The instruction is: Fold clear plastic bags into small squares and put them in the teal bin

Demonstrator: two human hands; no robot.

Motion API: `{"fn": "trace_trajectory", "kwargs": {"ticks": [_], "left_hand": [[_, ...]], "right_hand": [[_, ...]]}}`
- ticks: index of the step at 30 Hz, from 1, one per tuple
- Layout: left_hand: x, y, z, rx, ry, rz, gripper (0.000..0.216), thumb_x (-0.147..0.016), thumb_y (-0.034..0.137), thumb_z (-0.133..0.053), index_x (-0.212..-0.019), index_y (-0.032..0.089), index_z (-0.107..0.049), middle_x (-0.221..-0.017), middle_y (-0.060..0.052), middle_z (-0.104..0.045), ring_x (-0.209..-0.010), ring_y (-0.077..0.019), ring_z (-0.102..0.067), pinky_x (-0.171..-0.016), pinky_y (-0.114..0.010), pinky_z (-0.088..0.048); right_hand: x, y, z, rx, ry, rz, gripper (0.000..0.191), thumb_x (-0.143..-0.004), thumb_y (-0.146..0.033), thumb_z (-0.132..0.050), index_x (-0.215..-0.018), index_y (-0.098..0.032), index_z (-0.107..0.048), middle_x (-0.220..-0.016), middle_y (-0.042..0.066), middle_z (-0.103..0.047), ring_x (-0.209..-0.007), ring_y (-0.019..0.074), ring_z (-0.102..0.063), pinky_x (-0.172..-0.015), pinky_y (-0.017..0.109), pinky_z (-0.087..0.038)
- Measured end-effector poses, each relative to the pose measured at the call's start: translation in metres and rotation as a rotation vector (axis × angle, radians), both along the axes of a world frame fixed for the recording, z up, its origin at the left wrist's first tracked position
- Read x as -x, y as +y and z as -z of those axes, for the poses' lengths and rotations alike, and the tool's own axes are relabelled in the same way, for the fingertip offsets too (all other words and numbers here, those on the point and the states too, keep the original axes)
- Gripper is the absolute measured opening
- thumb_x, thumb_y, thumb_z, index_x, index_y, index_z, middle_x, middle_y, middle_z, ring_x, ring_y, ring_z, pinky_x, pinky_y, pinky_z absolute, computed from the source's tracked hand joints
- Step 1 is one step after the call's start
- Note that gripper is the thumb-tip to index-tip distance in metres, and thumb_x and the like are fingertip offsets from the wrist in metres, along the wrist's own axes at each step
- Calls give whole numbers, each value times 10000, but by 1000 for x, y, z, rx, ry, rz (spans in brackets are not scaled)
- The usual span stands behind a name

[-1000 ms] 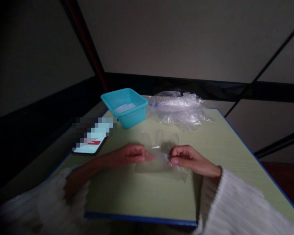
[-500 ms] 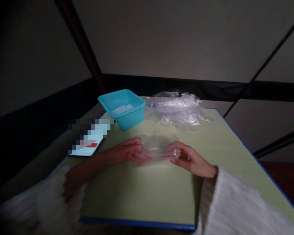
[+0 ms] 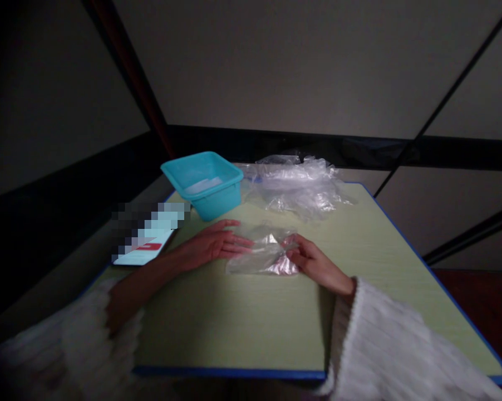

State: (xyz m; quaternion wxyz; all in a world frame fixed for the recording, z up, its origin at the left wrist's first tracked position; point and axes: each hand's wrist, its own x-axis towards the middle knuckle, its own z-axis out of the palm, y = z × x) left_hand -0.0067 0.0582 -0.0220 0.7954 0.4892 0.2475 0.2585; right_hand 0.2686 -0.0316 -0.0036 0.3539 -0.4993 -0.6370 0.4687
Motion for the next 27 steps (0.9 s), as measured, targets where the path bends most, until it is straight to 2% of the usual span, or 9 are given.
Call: {"fn": "trace_trajectory", "kwargs": {"ticks": [3,5,8,12,14,19,22,24,27], "left_hand": [[-4,-7,-7,-66,77,-124,731,-791,277,-667,-1347,216,-195,-1151,-190,-630,-970,-268,-668,-858,-406,-487],[-8,-12,-12,-120,130,-202,809,-761,263,-699,-1371,233,-168,-1116,-155,-652,-918,-252,-684,-818,-391,-509],[-9,-12,-14,-241,181,-253,748,-718,282,-729,-1339,216,-318,-1122,-129,-656,-935,-250,-676,-811,-374,-518],[-8,-8,-8,-489,307,-248,456,-714,343,-706,-1111,144,-607,-1112,-121,-668,-1013,-281,-642,-855,-385,-507],[-8,-7,-6,-549,346,-248,414,-720,351,-692,-1069,133,-646,-1085,-109,-682,-1020,-284,-638,-864,-395,-504],[-14,-8,-3,-611,378,-257,447,-719,299,-686,-1126,121,-635,-1035,-100,-703,-999,-259,-647,-883,-390,-501],[-19,-8,0,-660,399,-292,467,-699,254,-678,-1150,143,-626,-1157,-95,-657,-1112,-270,-587,-965,-419,-453],[-22,-9,2,-763,456,-325,478,-696,208,-654,-1168,145,-617,-1245,-100,-604,-1186,-268,-532,-1036,-433,-387],[-24,-11,7,-1023,587,-338,483,-721,157,-599,-1202,114,-588,-1296,-130,-557,-1238,-256,-482,-1088,-433,-326]], "right_hand": [[5,-1,-2,70,90,62,389,-750,-440,-649,-1022,-191,-522,-879,51,-649,-735,180,-602,-599,289,-484],[7,-3,-5,124,176,113,455,-706,-419,-694,-1047,-197,-490,-823,29,-654,-687,166,-606,-571,271,-469],[8,-7,-11,152,274,193,586,-655,-388,-734,-1120,-231,-414,-729,-16,-652,-607,148,-597,-516,245,-432],[3,-9,-16,43,288,286,644,-670,-334,-717,-1201,-281,-355,-765,-19,-667,-615,143,-594,-491,230,-401],[1,-9,-17,-4,226,281,580,-679,-309,-700,-1180,-266,-411,-789,-6,-664,-626,144,-593,-487,233,-401],[-2,-5,-10,-120,-45,195,379,-729,-317,-626,-1076,-184,-553,-787,38,-654,-643,172,-599,-525,281,-449],[-3,-5,-4,-186,-224,175,315,-782,-340,-554,-1030,-153,-608,-848,83,-669,-673,196,-610,-574,321,-473],[-4,-5,-2,-217,-335,165,307,-803,-334,-520,-1016,-142,-628,-847,94,-670,-672,206,-610,-578,331,-473],[-3,-5,-2,-307,-447,149,294,-812,-298,-499,-1018,-137,-633,-845,93,-655,-641,195,-593,-572,327,-465]]}}
